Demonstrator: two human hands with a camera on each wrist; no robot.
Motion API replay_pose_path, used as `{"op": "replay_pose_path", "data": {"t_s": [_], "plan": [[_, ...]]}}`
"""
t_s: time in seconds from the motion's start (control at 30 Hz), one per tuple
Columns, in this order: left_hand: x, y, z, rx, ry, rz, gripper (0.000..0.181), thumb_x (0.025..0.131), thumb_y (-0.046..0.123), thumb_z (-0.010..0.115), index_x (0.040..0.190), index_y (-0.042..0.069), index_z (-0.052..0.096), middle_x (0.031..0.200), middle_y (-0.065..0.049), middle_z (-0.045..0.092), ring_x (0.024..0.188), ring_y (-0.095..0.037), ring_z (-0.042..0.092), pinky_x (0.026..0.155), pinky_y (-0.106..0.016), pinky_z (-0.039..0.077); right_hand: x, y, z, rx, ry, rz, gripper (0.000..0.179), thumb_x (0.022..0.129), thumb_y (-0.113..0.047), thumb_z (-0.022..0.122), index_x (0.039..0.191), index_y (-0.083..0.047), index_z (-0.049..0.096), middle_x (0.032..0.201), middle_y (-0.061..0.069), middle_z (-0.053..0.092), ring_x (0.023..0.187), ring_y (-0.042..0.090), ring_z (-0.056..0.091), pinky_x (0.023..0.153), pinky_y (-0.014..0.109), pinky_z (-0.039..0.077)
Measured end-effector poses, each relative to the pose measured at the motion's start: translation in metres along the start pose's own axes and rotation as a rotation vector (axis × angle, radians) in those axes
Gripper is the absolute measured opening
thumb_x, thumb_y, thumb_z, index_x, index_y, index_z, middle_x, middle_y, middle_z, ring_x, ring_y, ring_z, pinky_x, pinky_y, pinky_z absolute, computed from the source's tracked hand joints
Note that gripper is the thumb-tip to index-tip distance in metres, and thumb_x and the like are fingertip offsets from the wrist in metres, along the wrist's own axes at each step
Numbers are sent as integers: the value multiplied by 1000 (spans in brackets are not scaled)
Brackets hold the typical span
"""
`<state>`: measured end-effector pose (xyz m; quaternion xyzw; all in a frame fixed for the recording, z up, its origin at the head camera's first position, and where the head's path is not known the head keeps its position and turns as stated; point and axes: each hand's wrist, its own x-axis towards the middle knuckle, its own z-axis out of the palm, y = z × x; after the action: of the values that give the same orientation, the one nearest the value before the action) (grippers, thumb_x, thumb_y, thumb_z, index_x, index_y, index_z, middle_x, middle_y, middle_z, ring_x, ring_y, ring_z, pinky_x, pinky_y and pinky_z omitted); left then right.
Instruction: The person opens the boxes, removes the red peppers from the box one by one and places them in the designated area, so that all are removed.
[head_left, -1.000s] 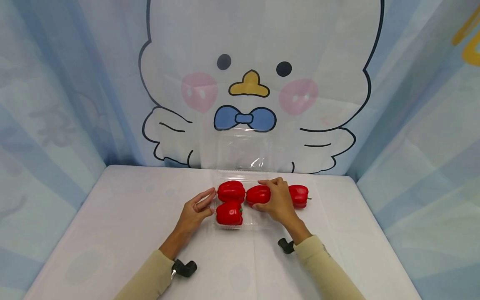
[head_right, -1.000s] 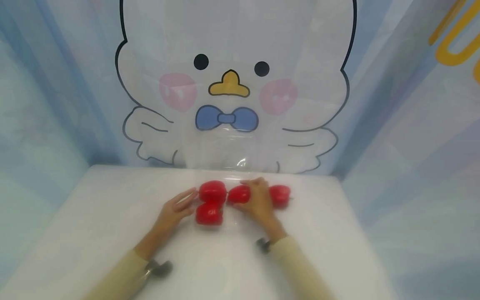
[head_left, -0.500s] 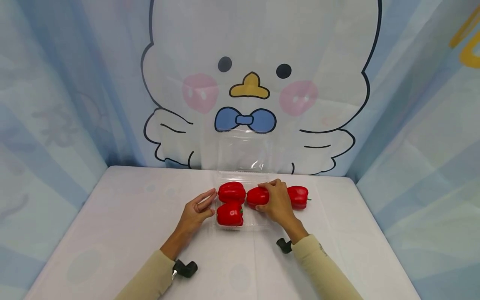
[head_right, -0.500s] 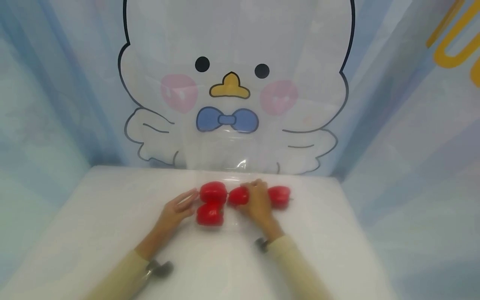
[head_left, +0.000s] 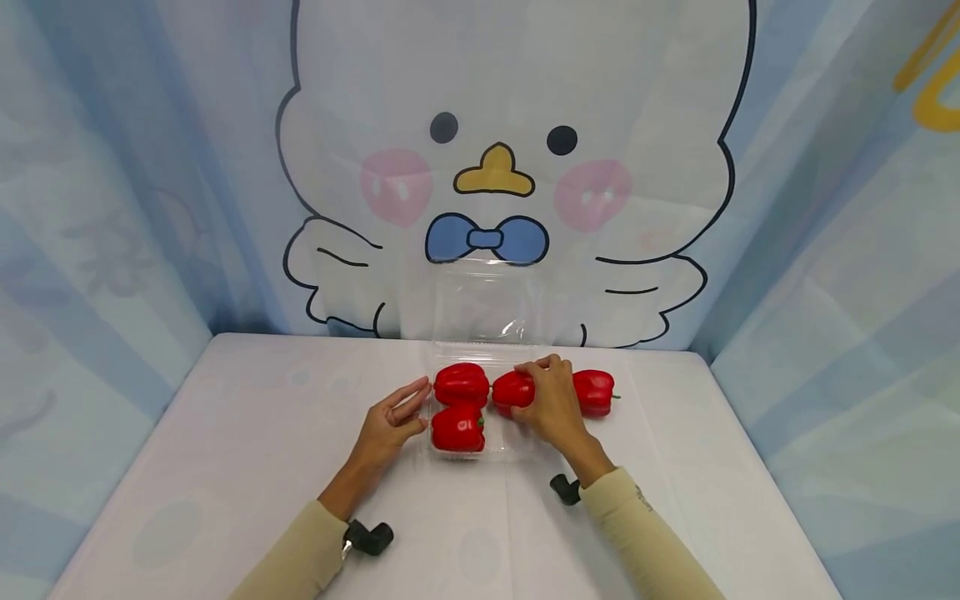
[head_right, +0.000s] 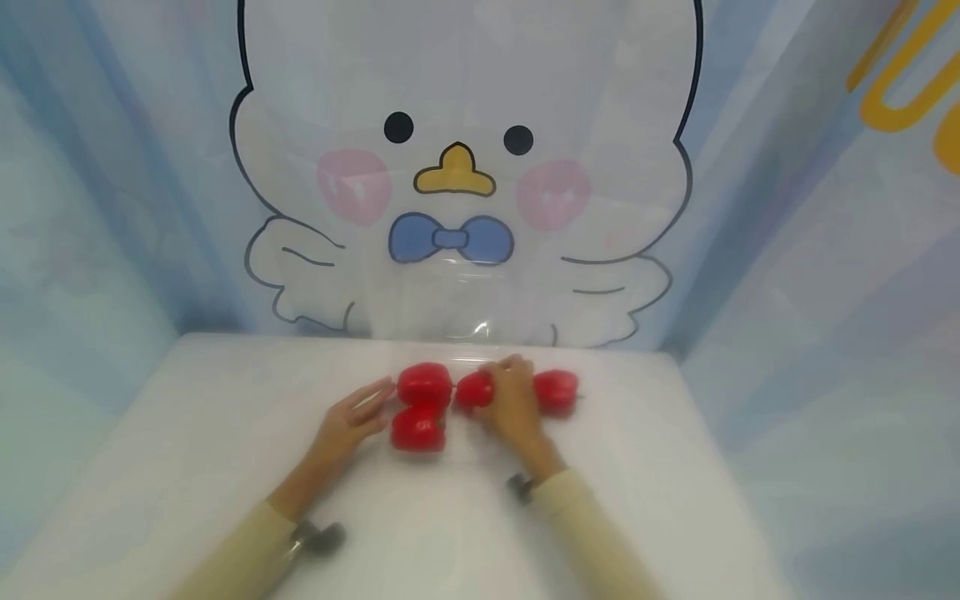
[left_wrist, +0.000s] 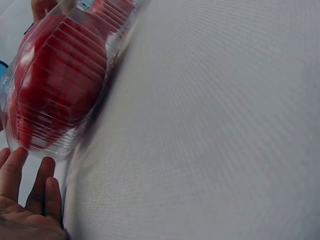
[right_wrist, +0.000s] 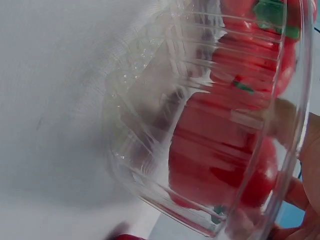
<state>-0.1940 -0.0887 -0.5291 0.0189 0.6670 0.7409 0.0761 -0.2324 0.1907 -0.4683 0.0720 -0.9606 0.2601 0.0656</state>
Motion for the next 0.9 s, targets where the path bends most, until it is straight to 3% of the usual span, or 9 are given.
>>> {"op": "replay_pose_path", "data": {"t_s": [0.37,0.9], "plan": [[1,-1,-1,6,3,1,67,98,-4,67,159,18,51,161,-1,53,155,-21,46,110,-23,51,-5,-14,-21,34,44,-1,69,76,-14,95,140,-14,69,140,18,54,136,37,47,98,57,63],[0,0,0,-2,-1,2,67,98,-6,66,159,16,50,162,-2,52,154,-22,46,109,-22,51,-17,-11,-38,134,83,56,74,76,-11,94,144,-18,66,147,16,50,143,36,41,99,62,61]]}}
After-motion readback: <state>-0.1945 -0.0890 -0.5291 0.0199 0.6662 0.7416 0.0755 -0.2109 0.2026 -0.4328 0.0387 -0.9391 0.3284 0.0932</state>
